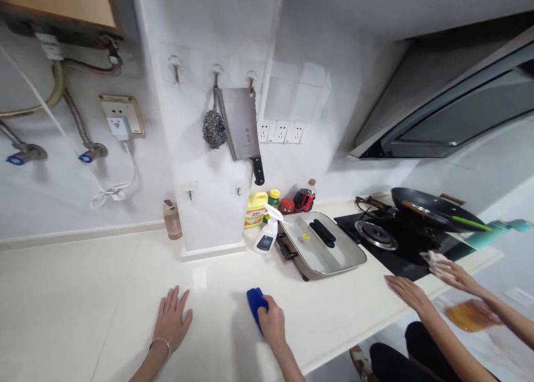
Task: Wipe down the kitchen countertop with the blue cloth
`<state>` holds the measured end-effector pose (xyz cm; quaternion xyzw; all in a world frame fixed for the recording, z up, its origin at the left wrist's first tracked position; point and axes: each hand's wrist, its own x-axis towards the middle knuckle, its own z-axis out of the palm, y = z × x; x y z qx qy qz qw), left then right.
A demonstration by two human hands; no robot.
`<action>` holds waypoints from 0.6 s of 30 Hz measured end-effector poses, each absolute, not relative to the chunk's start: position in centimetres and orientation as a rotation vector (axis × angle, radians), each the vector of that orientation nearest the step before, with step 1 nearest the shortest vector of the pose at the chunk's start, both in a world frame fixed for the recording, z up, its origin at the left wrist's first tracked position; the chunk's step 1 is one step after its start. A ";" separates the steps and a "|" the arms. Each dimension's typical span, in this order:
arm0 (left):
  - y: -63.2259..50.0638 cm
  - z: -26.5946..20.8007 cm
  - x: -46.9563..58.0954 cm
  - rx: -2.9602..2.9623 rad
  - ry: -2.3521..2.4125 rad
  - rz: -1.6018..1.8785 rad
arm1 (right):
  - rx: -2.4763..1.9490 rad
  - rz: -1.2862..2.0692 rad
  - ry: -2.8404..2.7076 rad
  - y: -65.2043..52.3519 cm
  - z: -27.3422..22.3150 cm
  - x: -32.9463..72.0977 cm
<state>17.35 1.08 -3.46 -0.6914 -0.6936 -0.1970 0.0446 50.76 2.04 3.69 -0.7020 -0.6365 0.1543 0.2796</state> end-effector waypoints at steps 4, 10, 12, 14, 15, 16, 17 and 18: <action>1.2 -4.0 17.3 -2.108 -2.114 -0.644 | -1.735 0.653 -1.462 3.6 5.8 53.1; 1.1 -3.7 17.3 -2.118 -2.125 -0.651 | -1.650 0.796 -1.316 3.2 5.8 54.2; 1.1 -3.7 17.3 -2.122 -2.127 -0.648 | -1.696 0.772 -1.315 2.5 4.9 55.3; 1.1 -3.7 17.3 -2.130 -2.127 -0.633 | -1.767 0.687 -1.324 1.8 4.1 56.4; 1.1 -3.6 17.3 -2.134 -2.128 -0.620 | -1.794 0.633 -1.340 1.5 3.8 56.6; 1.1 -3.6 17.3 -2.137 -2.128 -0.606 | -1.810 0.582 -1.364 1.3 3.5 56.6; 1.1 -3.5 17.4 -2.137 -2.130 -0.593 | -1.808 0.547 -1.389 1.2 3.2 56.3; 1.1 -3.4 17.4 -2.134 -2.132 -0.581 | -1.801 0.514 -1.439 1.1 3.0 55.6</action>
